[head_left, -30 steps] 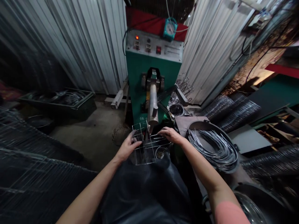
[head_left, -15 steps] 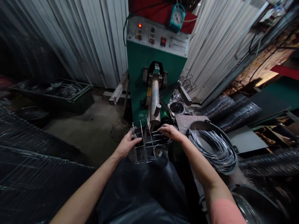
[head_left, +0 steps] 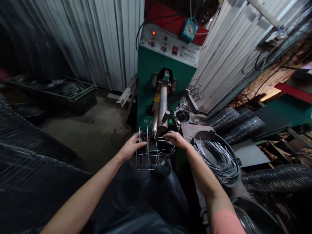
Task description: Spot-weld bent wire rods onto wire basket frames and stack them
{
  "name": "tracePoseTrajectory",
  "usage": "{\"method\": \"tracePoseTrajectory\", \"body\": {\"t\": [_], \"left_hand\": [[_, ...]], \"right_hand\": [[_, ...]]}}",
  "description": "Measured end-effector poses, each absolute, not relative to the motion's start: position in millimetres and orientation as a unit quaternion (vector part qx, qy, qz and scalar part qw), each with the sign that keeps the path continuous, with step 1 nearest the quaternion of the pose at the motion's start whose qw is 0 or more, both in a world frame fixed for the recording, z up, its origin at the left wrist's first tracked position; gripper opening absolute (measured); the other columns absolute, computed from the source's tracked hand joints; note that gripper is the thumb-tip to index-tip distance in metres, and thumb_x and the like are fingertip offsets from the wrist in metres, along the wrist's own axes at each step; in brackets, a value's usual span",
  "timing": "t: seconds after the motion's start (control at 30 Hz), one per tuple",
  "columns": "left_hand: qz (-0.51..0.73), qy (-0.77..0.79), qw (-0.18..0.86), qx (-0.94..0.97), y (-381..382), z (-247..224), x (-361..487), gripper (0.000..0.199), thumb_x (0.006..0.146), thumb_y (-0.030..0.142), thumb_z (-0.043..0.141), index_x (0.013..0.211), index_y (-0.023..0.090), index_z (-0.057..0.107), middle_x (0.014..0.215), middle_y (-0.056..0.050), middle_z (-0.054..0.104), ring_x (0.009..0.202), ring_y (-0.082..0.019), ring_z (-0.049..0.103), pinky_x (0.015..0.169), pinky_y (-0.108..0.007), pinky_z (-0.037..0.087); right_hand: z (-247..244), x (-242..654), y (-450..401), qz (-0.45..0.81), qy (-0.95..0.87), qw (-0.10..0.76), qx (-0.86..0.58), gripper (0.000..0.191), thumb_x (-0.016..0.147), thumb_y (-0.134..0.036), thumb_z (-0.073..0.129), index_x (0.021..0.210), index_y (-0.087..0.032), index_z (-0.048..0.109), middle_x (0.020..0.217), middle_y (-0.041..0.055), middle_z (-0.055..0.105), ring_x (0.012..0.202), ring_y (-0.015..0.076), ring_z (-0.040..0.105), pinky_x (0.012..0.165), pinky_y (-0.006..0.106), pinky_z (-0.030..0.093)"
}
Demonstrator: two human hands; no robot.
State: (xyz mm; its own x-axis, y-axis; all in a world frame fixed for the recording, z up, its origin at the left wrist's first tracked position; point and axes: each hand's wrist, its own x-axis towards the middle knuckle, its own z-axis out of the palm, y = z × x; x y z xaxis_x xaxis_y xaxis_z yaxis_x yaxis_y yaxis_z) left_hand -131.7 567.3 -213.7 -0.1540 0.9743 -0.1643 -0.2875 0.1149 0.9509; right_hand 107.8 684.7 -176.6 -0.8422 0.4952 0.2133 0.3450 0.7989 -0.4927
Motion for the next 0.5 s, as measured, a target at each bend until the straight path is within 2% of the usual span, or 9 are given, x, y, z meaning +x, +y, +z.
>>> {"method": "tracePoseTrajectory", "body": {"t": [0.23, 0.37, 0.5], "left_hand": [[0.58, 0.49, 0.549, 0.35, 569.8, -214.0, -132.6, 0.066, 0.054, 0.022, 0.076, 0.116, 0.014, 0.056, 0.079, -0.001, 0.059, 0.076, -0.015, 0.056, 0.074, -0.029, 0.044], [0.57, 0.485, 0.553, 0.365, 569.0, -212.3, -132.6, 0.063, 0.055, 0.023, 0.076, 0.114, 0.013, 0.057, 0.077, -0.003, 0.061, 0.076, -0.019, 0.059, 0.073, -0.033, 0.047], [0.559, 0.513, 0.551, 0.348, 569.2, -207.4, -133.1, 0.071, 0.055, 0.022, 0.076, 0.121, 0.012, 0.052, 0.081, -0.004, 0.063, 0.081, -0.019, 0.059, 0.08, -0.034, 0.045]], "right_hand": [[-175.3, 106.5, 680.6, 0.226, -0.931, 0.171, -0.229, 0.025, 0.092, -0.027, 0.045, 0.1, -0.02, 0.068, 0.092, 0.0063, 0.064, 0.087, 0.0163, 0.06, 0.078, 0.027, 0.048], [-179.2, 112.3, 653.4, 0.148, -0.89, 0.27, -0.336, 0.02, 0.09, -0.034, 0.051, 0.095, -0.021, 0.066, 0.093, 0.0069, 0.065, 0.091, 0.0199, 0.057, 0.082, 0.033, 0.044], [-193.7, 117.0, 628.9, 0.078, -0.842, 0.321, -0.426, 0.023, 0.084, -0.041, 0.059, 0.075, -0.02, 0.063, 0.104, 0.0093, 0.062, 0.104, 0.0253, 0.051, 0.092, 0.043, 0.034]]}}
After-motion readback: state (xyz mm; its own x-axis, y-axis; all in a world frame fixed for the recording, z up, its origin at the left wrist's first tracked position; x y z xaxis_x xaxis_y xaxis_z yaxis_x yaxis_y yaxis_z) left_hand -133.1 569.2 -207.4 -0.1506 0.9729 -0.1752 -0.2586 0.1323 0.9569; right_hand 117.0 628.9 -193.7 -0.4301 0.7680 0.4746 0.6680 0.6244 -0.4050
